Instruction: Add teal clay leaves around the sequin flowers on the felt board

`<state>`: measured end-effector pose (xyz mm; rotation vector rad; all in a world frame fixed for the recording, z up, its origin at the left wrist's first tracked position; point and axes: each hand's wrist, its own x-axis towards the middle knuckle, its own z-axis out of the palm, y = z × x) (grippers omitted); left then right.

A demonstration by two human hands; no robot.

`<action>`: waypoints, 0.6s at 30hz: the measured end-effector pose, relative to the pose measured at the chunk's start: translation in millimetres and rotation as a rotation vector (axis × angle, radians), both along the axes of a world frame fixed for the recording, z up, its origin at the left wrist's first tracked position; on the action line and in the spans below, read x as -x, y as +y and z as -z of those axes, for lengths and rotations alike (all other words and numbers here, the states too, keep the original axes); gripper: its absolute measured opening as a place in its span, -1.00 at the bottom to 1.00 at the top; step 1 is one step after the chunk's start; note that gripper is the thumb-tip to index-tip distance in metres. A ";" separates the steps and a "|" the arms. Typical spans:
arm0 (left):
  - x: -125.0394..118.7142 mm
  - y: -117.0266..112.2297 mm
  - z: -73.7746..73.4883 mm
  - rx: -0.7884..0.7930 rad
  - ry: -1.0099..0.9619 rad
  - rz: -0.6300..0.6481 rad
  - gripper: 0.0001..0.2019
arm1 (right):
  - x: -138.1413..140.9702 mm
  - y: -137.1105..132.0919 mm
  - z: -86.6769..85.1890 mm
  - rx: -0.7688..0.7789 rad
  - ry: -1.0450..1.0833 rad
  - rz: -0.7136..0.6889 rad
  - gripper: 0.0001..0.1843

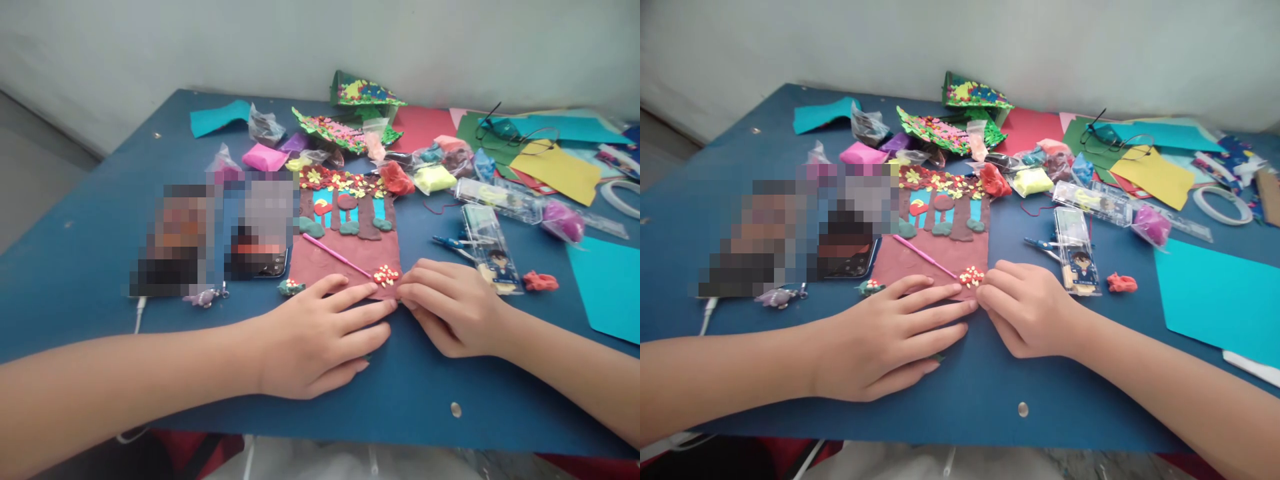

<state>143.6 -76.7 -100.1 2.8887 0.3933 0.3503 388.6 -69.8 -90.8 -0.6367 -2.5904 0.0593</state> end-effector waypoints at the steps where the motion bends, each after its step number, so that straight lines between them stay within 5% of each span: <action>1: 0.0 -0.1 -0.2 -0.002 0.002 -0.002 -0.63 | 0.0 0.0 -0.1 0.002 0.001 0.006 -0.83; 18: -1.7 -1.4 -1.3 -0.012 0.042 -0.008 -0.62 | 0.2 1.1 3.6 -0.024 0.005 0.031 -0.84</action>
